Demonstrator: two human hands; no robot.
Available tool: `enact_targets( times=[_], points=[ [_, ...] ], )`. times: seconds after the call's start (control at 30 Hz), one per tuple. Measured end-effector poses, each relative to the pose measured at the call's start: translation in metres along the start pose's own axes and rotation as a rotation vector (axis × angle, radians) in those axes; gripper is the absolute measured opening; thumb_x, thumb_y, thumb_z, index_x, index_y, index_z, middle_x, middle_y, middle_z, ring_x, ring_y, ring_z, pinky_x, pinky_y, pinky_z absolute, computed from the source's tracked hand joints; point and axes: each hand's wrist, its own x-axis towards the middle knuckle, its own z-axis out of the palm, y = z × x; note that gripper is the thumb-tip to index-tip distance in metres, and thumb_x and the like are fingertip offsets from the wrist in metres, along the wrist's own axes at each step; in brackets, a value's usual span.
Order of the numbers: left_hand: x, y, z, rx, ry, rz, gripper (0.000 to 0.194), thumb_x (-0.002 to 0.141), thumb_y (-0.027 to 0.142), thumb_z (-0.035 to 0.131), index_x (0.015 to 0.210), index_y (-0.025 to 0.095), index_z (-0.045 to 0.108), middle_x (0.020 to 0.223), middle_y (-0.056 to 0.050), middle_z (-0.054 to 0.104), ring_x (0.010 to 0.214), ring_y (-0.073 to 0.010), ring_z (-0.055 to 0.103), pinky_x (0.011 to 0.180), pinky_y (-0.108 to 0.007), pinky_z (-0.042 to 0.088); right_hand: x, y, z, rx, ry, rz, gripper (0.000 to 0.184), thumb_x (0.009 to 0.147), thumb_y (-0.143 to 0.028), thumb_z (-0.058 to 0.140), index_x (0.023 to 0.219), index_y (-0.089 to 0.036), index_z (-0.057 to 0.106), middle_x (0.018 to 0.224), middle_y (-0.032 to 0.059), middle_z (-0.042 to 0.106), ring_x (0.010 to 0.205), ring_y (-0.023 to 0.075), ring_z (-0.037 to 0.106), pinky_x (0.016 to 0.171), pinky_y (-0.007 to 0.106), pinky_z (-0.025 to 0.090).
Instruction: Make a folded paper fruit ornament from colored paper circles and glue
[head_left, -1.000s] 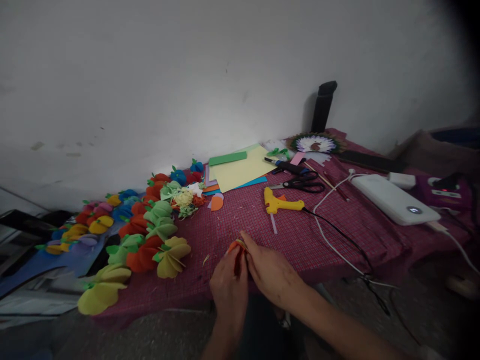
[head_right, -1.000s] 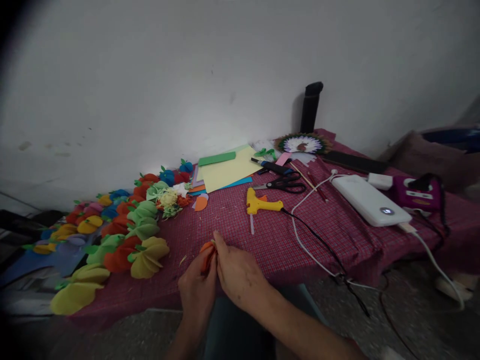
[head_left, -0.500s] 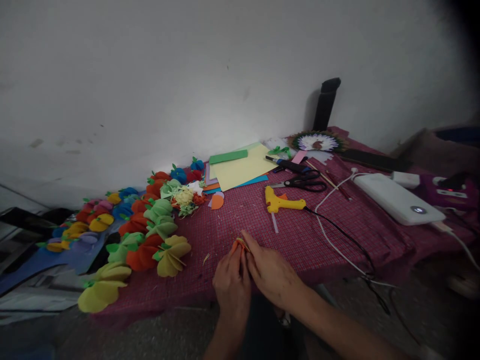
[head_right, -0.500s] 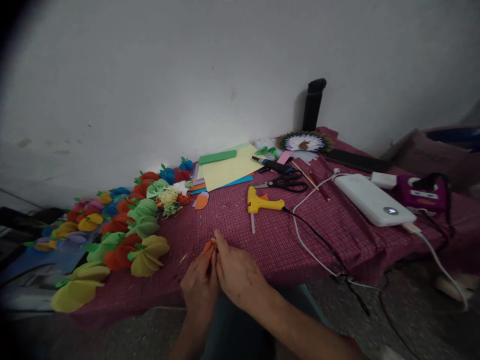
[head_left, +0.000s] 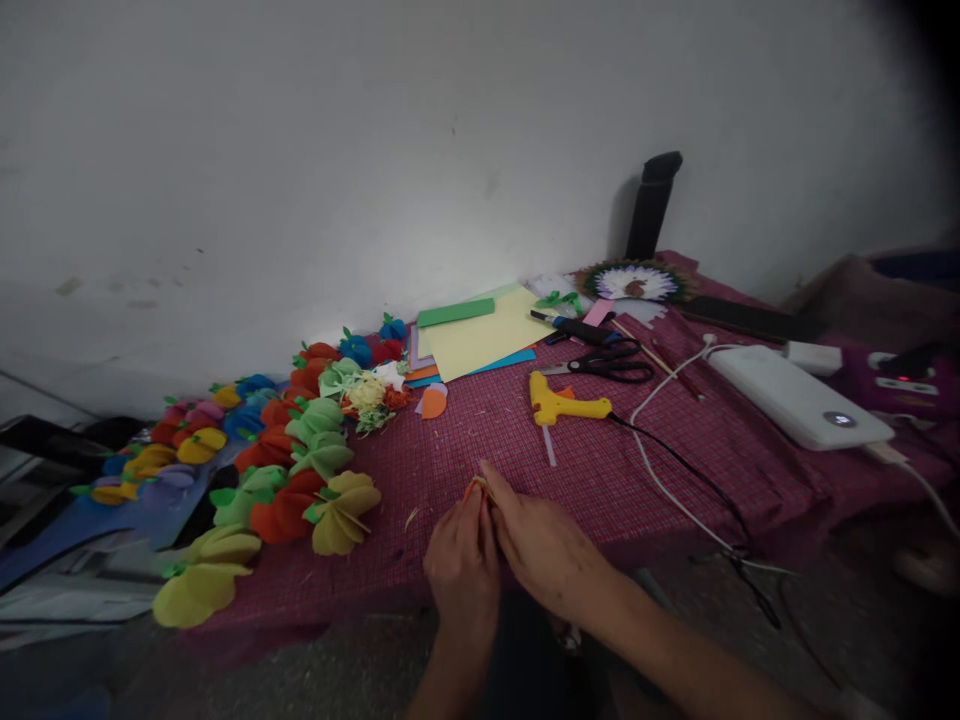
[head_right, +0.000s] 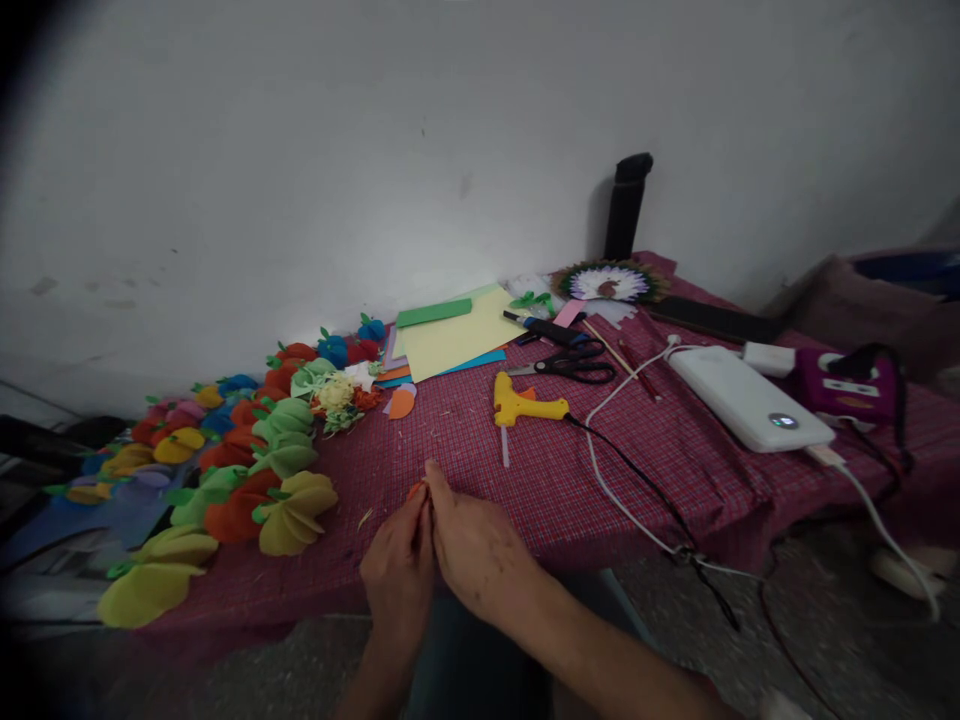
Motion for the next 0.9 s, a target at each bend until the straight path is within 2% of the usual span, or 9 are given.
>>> enact_targets(
  times=[0.2,0.37,0.6,0.9],
  points=[
    [-0.0014,-0.0009,0.0019,-0.008,0.047,0.019,0.023,0.083,0.017,0.051,0.102,0.016,0.064,0.094,-0.008,0.071,0.078,-0.0157,0.067,0.074,-0.028,0.053,-0.0001,-0.0019,-0.0001,0.026,0.01,0.026,0.052,0.088,-0.017,0.028,0.139,-0.007,0.022,0.086,0.0132,0.069,0.071,0.0209,0.064,0.06,0.029,0.045],
    [-0.0009,-0.0014,0.0022,-0.009,0.051,-0.018,0.021,0.083,0.019,0.051,0.098,0.015,0.065,0.092,-0.008,0.071,0.076,-0.0148,0.066,0.072,-0.026,0.053,-0.0004,-0.0019,-0.0006,0.044,0.015,0.015,0.053,0.088,-0.017,0.026,0.139,-0.005,0.023,0.083,0.0139,0.069,0.07,0.0217,0.064,0.059,0.031,0.045],
    [0.0021,-0.0027,0.0018,0.024,0.071,0.012,0.02,0.083,0.021,0.052,0.096,0.015,0.065,0.09,-0.007,0.072,0.074,-0.0158,0.066,0.071,-0.028,0.052,0.0018,-0.0016,-0.0007,0.032,-0.039,0.01,0.055,0.087,-0.014,0.028,0.14,-0.005,0.019,0.09,0.0151,0.068,0.076,0.0225,0.064,0.062,0.031,0.045],
    [0.0039,-0.0021,0.0035,-0.039,0.14,-0.045,0.015,0.08,0.022,0.056,0.09,0.019,0.067,0.074,-0.002,0.072,0.063,-0.0142,0.065,0.071,-0.03,0.05,0.0009,-0.0016,0.002,0.071,-0.006,0.021,0.054,0.088,-0.016,0.028,0.141,-0.007,0.018,0.087,0.0123,0.069,0.073,0.0221,0.064,0.06,0.031,0.045]
  ],
)
